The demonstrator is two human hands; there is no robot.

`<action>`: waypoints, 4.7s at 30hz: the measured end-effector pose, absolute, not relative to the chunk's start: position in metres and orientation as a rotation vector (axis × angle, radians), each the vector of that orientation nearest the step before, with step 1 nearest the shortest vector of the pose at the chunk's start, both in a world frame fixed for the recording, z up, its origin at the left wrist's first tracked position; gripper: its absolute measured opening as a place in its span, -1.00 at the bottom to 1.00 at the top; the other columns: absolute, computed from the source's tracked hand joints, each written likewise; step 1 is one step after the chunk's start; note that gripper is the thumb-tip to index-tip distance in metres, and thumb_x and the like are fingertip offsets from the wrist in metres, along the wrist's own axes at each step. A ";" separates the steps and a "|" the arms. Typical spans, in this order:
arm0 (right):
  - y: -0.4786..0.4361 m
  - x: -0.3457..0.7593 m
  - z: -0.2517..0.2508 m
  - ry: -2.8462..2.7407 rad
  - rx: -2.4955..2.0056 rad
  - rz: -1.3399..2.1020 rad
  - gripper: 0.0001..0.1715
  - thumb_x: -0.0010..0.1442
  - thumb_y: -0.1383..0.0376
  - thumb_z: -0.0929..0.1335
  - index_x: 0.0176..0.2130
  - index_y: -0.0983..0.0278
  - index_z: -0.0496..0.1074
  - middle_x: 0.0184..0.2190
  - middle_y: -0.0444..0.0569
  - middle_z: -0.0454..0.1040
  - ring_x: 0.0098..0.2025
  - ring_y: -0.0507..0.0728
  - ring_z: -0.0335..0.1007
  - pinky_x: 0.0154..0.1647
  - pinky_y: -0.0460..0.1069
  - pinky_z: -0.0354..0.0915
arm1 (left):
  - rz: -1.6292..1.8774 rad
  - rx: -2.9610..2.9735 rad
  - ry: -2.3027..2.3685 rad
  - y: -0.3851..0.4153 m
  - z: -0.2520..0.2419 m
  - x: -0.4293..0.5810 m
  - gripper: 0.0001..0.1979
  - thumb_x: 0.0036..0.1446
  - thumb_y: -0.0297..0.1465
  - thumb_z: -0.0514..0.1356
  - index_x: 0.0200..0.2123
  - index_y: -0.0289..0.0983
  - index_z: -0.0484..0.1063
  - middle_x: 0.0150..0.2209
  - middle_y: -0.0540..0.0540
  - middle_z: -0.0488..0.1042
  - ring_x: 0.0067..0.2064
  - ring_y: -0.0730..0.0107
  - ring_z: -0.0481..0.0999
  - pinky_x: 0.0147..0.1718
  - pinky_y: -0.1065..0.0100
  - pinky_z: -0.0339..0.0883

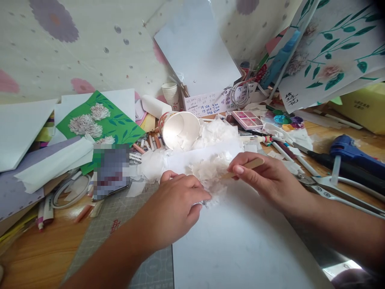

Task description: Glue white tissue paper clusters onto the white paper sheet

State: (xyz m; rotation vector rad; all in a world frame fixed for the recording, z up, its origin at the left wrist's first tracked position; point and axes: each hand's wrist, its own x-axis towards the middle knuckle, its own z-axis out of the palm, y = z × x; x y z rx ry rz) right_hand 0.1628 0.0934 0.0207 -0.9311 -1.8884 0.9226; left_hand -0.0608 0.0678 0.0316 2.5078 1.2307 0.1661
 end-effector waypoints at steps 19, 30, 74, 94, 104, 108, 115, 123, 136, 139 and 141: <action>0.106 0.133 0.038 -2.066 -1.145 0.893 -0.89 0.01 0.47 0.29 -0.45 0.30 0.39 -0.61 -0.21 0.20 -0.56 -0.06 0.10 -0.55 -0.14 0.08 | 0.862 2.449 1.368 0.072 0.024 -0.058 -0.58 -0.08 -0.39 0.33 -0.11 -0.18 0.32 -0.07 -0.07 0.35 -0.01 0.24 0.35 -0.04 0.18 0.24; 0.112 0.127 0.024 -2.146 -1.115 0.790 -0.88 0.01 0.44 0.32 -0.43 0.30 0.47 -0.46 -0.13 0.28 -0.47 -0.04 0.19 -0.45 -0.11 0.13 | 0.879 2.351 1.398 0.077 0.018 -0.058 -0.73 -0.04 -0.43 0.29 -0.22 -0.21 0.36 -0.18 -0.04 0.43 -0.09 0.27 0.39 -0.10 0.19 0.27; 0.105 0.152 0.052 -1.962 -1.084 0.988 -0.65 0.26 0.17 0.18 -0.29 0.29 0.45 -0.37 -0.07 0.37 -0.35 0.03 0.23 -0.34 -0.06 0.15 | 0.732 2.359 1.432 0.075 0.010 -0.046 -0.87 0.03 -0.56 0.14 -0.47 -0.23 0.40 -0.46 0.04 0.45 -0.35 0.40 0.40 -0.27 0.29 0.26; 0.109 0.135 0.026 -2.303 -1.172 0.950 -0.75 0.13 0.36 0.24 -0.57 0.28 0.24 -0.45 -0.14 0.43 -0.48 -0.03 0.21 -0.42 -0.09 0.09 | 0.592 2.336 1.417 0.076 0.004 -0.044 -0.85 0.05 -0.55 0.11 -0.43 -0.22 0.44 -0.41 0.01 0.44 -0.31 0.38 0.39 -0.28 0.31 0.25; 0.111 0.129 0.031 -2.422 -1.213 0.872 -0.75 0.14 0.34 0.21 -0.55 0.28 0.27 -0.47 -0.13 0.43 -0.51 -0.03 0.19 -0.47 -0.10 0.04 | 0.579 2.305 1.433 0.074 0.009 -0.044 -0.91 -0.05 -0.43 0.23 -0.42 -0.24 0.37 -0.38 0.00 0.40 -0.32 0.36 0.38 -0.30 0.29 0.24; 0.110 0.127 0.033 -2.458 -1.259 0.842 -0.76 0.14 0.34 0.20 -0.51 0.28 0.32 -0.45 -0.11 0.46 -0.47 -0.01 0.24 -0.46 -0.10 0.05 | 0.574 2.341 1.436 0.076 0.005 -0.043 -0.93 0.01 -0.42 0.23 -0.46 -0.26 0.39 -0.44 0.02 0.37 -0.36 0.40 0.35 -0.32 0.32 0.21; 0.110 0.124 0.032 -2.489 -1.305 0.765 -0.78 0.15 0.33 0.20 -0.50 0.27 0.30 -0.48 -0.10 0.44 -0.48 0.00 0.24 -0.49 -0.10 0.02 | 0.572 2.365 1.474 0.079 0.000 -0.042 -0.92 0.06 -0.46 0.18 -0.47 -0.25 0.43 -0.45 0.01 0.37 -0.36 0.40 0.35 -0.34 0.35 0.20; 0.109 0.137 0.024 -1.936 -1.261 1.067 -0.81 0.10 0.29 0.29 -0.52 0.28 0.31 -0.64 -0.19 0.30 -0.57 -0.03 0.18 -0.53 -0.11 0.08 | 0.592 2.326 1.460 0.079 0.001 -0.044 -0.91 0.03 -0.47 0.19 -0.50 -0.24 0.40 -0.47 0.04 0.40 -0.39 0.43 0.37 -0.36 0.37 0.19; 0.064 0.221 0.055 -1.574 -1.155 0.965 -0.68 0.17 0.21 0.34 -0.56 0.28 0.34 -0.54 -0.13 0.37 -0.50 -0.05 0.25 -0.48 -0.10 0.20 | 0.529 2.649 1.312 0.076 0.005 -0.055 -0.81 0.07 -0.43 0.17 -0.26 -0.06 0.50 -0.22 -0.03 0.39 -0.14 0.24 0.37 -0.13 0.10 0.09; 0.049 0.239 0.054 -1.647 -1.228 0.988 -0.68 0.16 0.13 0.33 -0.50 0.29 0.39 -0.40 -0.05 0.43 -0.48 -0.04 0.27 -0.48 -0.09 0.22 | 0.609 2.642 1.408 0.079 0.003 -0.055 -0.83 0.09 -0.43 0.15 -0.27 -0.09 0.50 -0.24 -0.03 0.41 -0.14 0.25 0.39 -0.14 0.12 0.10; 0.042 0.247 0.052 -1.776 -1.267 1.008 -0.66 0.16 0.08 0.31 -0.45 0.29 0.42 -0.35 -0.01 0.44 -0.47 -0.02 0.29 -0.47 -0.07 0.24 | 0.721 2.613 1.470 0.082 0.005 -0.057 -0.85 0.10 -0.42 0.14 -0.28 -0.13 0.50 -0.26 -0.04 0.42 -0.15 0.26 0.41 -0.13 0.14 0.13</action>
